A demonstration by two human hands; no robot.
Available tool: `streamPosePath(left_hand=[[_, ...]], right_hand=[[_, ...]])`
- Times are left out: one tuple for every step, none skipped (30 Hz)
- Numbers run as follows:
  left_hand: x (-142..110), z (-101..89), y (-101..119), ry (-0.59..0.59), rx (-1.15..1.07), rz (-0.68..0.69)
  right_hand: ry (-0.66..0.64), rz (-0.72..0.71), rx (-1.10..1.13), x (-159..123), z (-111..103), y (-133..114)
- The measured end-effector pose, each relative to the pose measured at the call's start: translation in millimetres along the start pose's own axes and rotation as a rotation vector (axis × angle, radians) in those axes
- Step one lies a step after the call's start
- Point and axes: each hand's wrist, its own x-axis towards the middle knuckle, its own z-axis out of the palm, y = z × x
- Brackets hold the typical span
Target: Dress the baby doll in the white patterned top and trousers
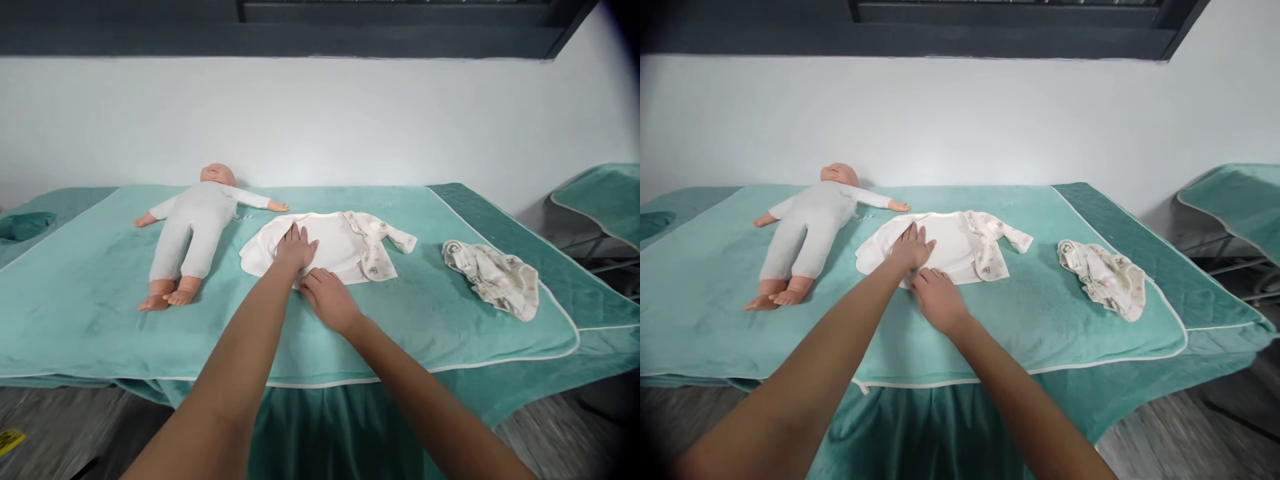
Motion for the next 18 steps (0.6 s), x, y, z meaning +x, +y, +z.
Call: streamPosePath(left_hand=[[-2, 2.3, 0, 0.041, -0.001, 0.009], [-4, 4.6, 0, 0.078, -0.003, 0.015], [-5, 6.7, 0, 0.108, -0.007, 0.019], [-6, 8.5, 0, 0.130, -0.012, 0.022], [-7, 9.9, -1, 0.148, -0.018, 0.024], [-7, 10.9, -1, 0.161, -0.025, 0.027], [-7, 11.5, -2, 0.170, -0.032, 0.030], [-6, 11.9, -2, 0.174, -0.038, 0.032], [-5, 12.1, -2, 0.173, -0.040, 0.035], [-4, 12.2, -3, 0.171, -0.041, 0.036], [-4, 12.3, -3, 0.169, -0.041, 0.036], [-3, 12.3, -3, 0.169, -0.039, 0.037], [-3, 12.4, -3, 0.170, -0.039, 0.037], [-3, 12.4, -3, 0.172, -0.039, 0.035], [-3, 12.4, -3, 0.175, -0.039, 0.034], [-3, 12.5, -3, 0.179, -0.040, 0.033], [-3, 12.5, -3, 0.182, -0.040, 0.035], [-3, 12.6, -3, 0.185, -0.040, 0.037]], right_hand=[[0.020, 0.001, 0.011, -3, -2, 3], [0.049, 0.013, 0.013, -6, -4, 7], [0.088, 0.040, 0.002, -10, -6, 13], [0.129, 0.077, -0.018, -14, -9, 19], [0.166, 0.118, -0.046, -19, -12, 27], [0.194, 0.154, -0.077, -24, -15, 36], [0.206, 0.176, -0.111, -29, -20, 46], [0.206, 0.183, -0.145, -35, -24, 55], [0.196, 0.176, -0.180, -41, -30, 64], [0.184, 0.165, -0.213, -46, -35, 73], [0.176, 0.158, -0.245, -52, -41, 82], [0.172, 0.156, -0.275, -57, -46, 89], [0.174, 0.161, -0.302, -62, -51, 95], [0.182, 0.165, -0.325, -66, -56, 100], [0.190, 0.163, -0.345, -70, -59, 104], [0.195, 0.153, -0.361, -74, -62, 107], [0.194, 0.138, -0.374, -77, -63, 109], [0.189, 0.125, -0.384, -80, -63, 109]])
